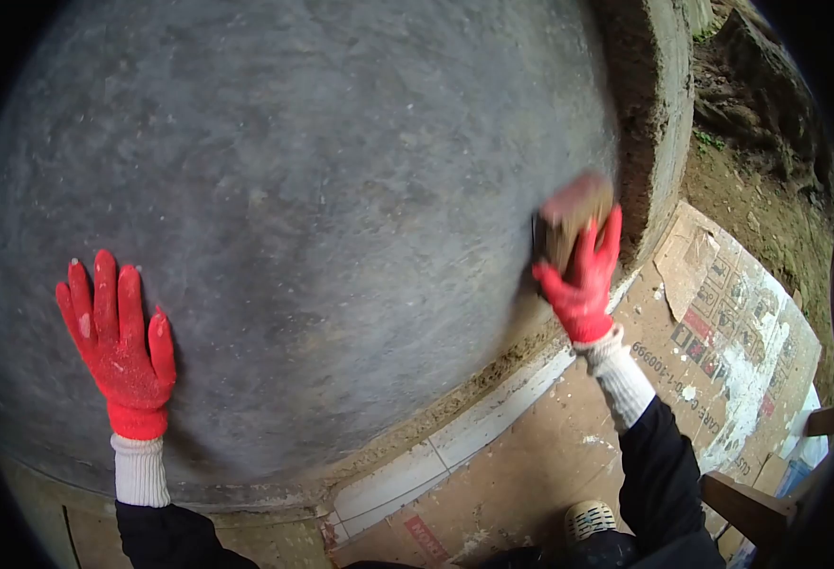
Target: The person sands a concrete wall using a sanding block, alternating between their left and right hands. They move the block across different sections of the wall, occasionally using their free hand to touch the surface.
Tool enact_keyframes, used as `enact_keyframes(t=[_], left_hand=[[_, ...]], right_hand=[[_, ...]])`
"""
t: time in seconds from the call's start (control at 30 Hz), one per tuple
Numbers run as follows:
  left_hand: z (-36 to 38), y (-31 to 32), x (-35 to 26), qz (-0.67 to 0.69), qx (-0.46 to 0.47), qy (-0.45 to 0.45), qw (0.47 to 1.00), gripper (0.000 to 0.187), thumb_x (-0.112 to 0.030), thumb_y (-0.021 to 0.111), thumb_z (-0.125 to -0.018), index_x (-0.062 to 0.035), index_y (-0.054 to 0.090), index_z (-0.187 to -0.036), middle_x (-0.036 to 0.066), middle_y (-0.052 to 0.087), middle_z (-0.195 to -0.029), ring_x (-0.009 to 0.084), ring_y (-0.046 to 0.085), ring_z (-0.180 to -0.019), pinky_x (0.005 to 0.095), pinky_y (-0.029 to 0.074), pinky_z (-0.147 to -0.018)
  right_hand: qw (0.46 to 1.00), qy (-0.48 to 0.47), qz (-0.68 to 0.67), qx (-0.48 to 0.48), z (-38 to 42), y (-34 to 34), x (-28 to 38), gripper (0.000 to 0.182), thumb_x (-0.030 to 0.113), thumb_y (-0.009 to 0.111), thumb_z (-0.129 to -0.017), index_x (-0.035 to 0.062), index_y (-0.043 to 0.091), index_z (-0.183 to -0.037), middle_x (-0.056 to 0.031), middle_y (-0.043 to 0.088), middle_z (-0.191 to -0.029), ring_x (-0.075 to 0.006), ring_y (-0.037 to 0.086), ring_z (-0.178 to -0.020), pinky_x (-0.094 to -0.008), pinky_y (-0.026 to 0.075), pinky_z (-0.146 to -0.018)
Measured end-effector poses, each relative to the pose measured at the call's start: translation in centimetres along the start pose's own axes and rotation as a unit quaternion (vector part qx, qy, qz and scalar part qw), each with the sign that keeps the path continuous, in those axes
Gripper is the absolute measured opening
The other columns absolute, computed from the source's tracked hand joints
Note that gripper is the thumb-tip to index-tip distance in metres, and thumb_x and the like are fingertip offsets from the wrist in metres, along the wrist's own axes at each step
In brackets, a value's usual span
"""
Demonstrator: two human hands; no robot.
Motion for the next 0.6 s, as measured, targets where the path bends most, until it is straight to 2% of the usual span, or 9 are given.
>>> enact_keyframes(t=[0.07, 0.13, 0.23, 0.3, 0.33, 0.43, 0.47, 0.53, 0.6], left_hand=[[-0.2, 0.0, -0.2, -0.003, 0.001, 0.002, 1.000, 0.048, -0.021, 0.046, -0.093, 0.0038, 0.046, -0.134, 0.020, 0.040, -0.147, 0.0451, 0.031, -0.138, 0.0568, 0.019, -0.114], [-0.2, -0.3, -0.2, -0.001, 0.001, -0.007, 1.000, 0.048, -0.020, 0.047, -0.093, 0.0033, 0.047, -0.134, 0.020, 0.041, -0.146, 0.0451, 0.032, -0.137, 0.0568, 0.019, -0.114], [0.2, -0.2, -0.1, 0.015, -0.041, -0.009, 0.999, 0.048, -0.019, 0.049, -0.092, 0.0028, 0.046, -0.135, 0.019, 0.041, -0.146, 0.0450, 0.033, -0.136, 0.0566, 0.020, -0.113], [1.0, -0.6, -1.1, 0.046, -0.073, -0.062, 0.994, 0.049, -0.021, 0.050, -0.092, -0.0004, 0.047, -0.135, 0.018, 0.042, -0.146, 0.0441, 0.033, -0.137, 0.0571, 0.020, -0.113], [1.3, -0.8, -1.8, 0.076, -0.108, -0.106, 0.986, 0.050, -0.024, 0.051, -0.091, -0.0035, 0.047, -0.136, 0.017, 0.043, -0.145, 0.0432, 0.033, -0.137, 0.0576, 0.020, -0.113], [3.9, -2.0, -7.6, 0.123, -0.116, -0.147, 0.975, 0.053, -0.018, 0.050, -0.092, -0.0035, 0.041, -0.142, 0.020, 0.036, -0.149, 0.0442, 0.030, -0.138, 0.0578, 0.020, -0.113], [5.0, -1.9, -9.7, 0.138, -0.098, -0.145, 0.975, 0.055, -0.019, 0.051, -0.092, -0.0048, 0.039, -0.144, 0.020, 0.034, -0.150, 0.0449, 0.029, -0.138, 0.0596, 0.019, -0.113], [6.6, -0.9, -13.3, 0.148, -0.089, -0.144, 0.974, 0.057, -0.019, 0.052, -0.092, -0.0061, 0.037, -0.145, 0.020, 0.033, -0.150, 0.0456, 0.028, -0.139, 0.0615, 0.019, -0.112], [7.5, 0.3, -15.2, 0.186, -0.086, -0.223, 0.953, 0.060, -0.021, 0.054, -0.091, -0.0060, 0.035, -0.146, 0.020, 0.033, -0.150, 0.0479, 0.028, -0.138, 0.0647, 0.017, -0.111]], right_hand=[[0.994, -0.064, 0.023, -0.080, -8.6, -0.5, 3.5, 0.086, 0.017, 0.084, -0.061, 0.0026, 0.045, -0.137, -0.0387, 0.032, -0.139, -0.0534, 0.046, -0.117, -0.0520, 0.045, -0.094], [0.986, -0.087, -0.011, -0.142, -15.3, -1.0, 6.5, 0.077, 0.017, 0.084, -0.060, 0.0019, 0.052, -0.128, -0.0311, 0.042, -0.129, -0.0488, 0.052, -0.103, -0.0499, 0.046, -0.085], [0.996, 0.004, 0.015, -0.087, -18.3, -0.5, 7.9, 0.083, 0.013, 0.084, -0.065, 0.0000, 0.044, -0.137, -0.0289, 0.034, -0.143, -0.0421, 0.046, -0.123, -0.0432, 0.040, -0.101], [0.990, -0.066, -0.014, -0.122, -14.6, -0.2, 5.7, 0.079, 0.018, 0.084, -0.063, 0.0034, 0.050, -0.132, -0.0319, 0.038, -0.139, -0.0486, 0.049, -0.116, -0.0489, 0.045, -0.094], [0.992, -0.076, -0.012, -0.099, -11.6, -0.3, 4.6, 0.080, 0.016, 0.083, -0.064, 0.0046, 0.048, -0.135, -0.0344, 0.033, -0.143, -0.0507, 0.044, -0.125, -0.0504, 0.042, -0.101], [0.999, 0.019, 0.021, -0.018, 2.7, 0.7, -1.2, 0.108, 0.017, 0.084, -0.063, 0.0141, 0.023, -0.152, -0.0346, 0.017, -0.150, -0.0528, 0.033, -0.132, -0.0541, 0.037, -0.104], [0.999, 0.041, 0.012, 0.027, 6.0, 0.5, -2.5, 0.108, 0.018, 0.084, -0.064, 0.0149, 0.022, -0.152, -0.0346, 0.015, -0.150, -0.0525, 0.031, -0.134, -0.0541, 0.036, -0.104], [0.996, 0.061, 0.040, 0.055, 6.6, -0.1, -2.9, 0.103, 0.018, 0.084, -0.063, 0.0101, 0.028, -0.148, -0.0359, 0.021, -0.147, -0.0532, 0.034, -0.131, -0.0533, 0.037, -0.104], [0.999, 0.037, 0.037, 0.016, 1.5, -0.8, -0.8, 0.094, 0.020, 0.085, -0.062, 0.0055, 0.037, -0.141, -0.0365, 0.026, -0.144, -0.0533, 0.038, -0.128, -0.0514, 0.039, -0.103]])
Point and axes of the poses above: each hand's wrist, its own z-axis away from the middle knuckle, its own y-axis out of the palm, x = y × z, the point moved 4 cm from there along -z, towards the middle knuckle
